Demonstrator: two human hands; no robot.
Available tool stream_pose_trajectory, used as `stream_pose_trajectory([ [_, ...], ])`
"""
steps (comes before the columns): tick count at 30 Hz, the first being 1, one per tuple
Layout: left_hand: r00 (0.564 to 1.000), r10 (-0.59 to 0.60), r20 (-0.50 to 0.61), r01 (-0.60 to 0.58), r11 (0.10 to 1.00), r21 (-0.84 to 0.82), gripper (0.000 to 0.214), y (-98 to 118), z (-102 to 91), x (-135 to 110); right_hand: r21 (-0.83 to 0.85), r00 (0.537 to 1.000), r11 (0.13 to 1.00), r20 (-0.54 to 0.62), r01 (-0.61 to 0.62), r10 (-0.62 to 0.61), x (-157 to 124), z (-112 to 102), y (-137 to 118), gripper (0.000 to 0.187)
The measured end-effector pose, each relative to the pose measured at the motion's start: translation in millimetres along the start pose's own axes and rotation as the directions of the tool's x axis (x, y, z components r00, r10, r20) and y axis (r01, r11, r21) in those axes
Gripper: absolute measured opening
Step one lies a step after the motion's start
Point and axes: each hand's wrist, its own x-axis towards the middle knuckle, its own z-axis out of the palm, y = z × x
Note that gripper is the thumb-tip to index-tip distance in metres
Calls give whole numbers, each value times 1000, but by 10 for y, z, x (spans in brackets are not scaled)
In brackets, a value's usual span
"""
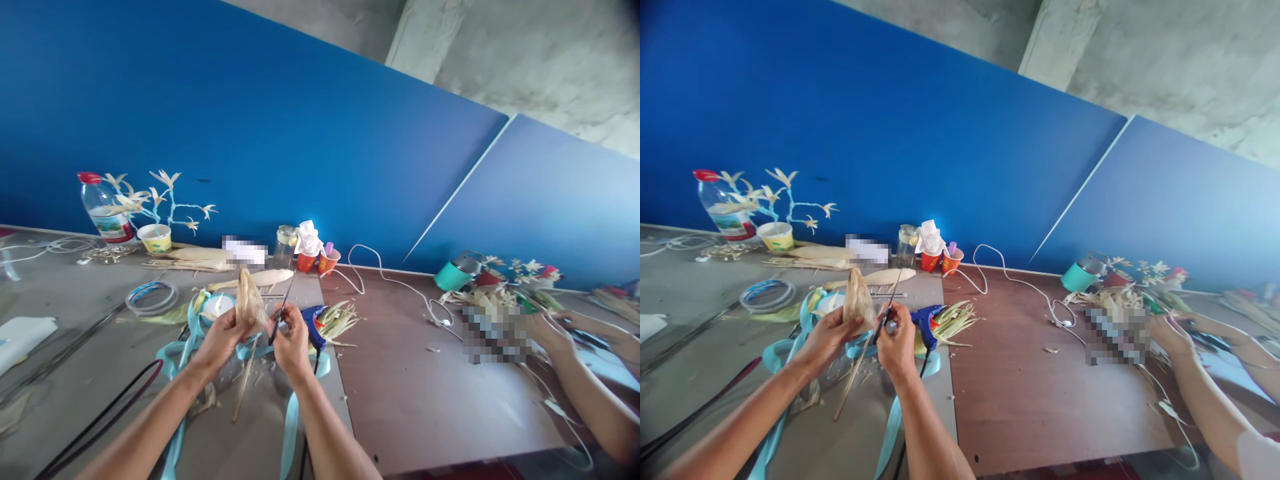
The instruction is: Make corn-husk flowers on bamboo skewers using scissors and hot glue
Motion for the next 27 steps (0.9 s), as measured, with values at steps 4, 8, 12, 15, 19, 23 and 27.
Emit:
stream_pose_trajectory([
  [4, 999, -42, -9, 41, 998, -39, 26, 67, 45, -20, -6, 1000, 1000, 9, -4, 4, -7, 6, 11, 27],
  [8, 998, -52, -21, 51, 997, -54, 30, 93, 63, -23, -10, 1000, 1000, 15, -24, 24, -6, -1, 21, 29],
  [12, 999, -34, -34, 33, 999, -36, 29, 68, 43, -7, -22, 1000, 999, 4, -29, 29, -3, -11, 52, 29],
  [15, 999, -32, -39, 31, 999, -29, 30, 65, 38, -2, -26, 999, 999, 1, -32, 32, -1, -11, 76, 30],
  [19, 998, -16, -56, 14, 999, -48, 31, 60, 13, 13, -7, 999, 999, 5, -53, 53, 13, -20, 56, 31],
  [23, 997, 5, -79, -12, 995, -95, 32, 66, -49, 33, 54, 998, 996, -7, -66, 66, 22, -49, 12, 29],
  [27, 999, 14, -35, -19, 987, -157, 32, 140, -62, 0, 112, 990, 990, 122, -91, 77, -8, -65, 3, 30],
])
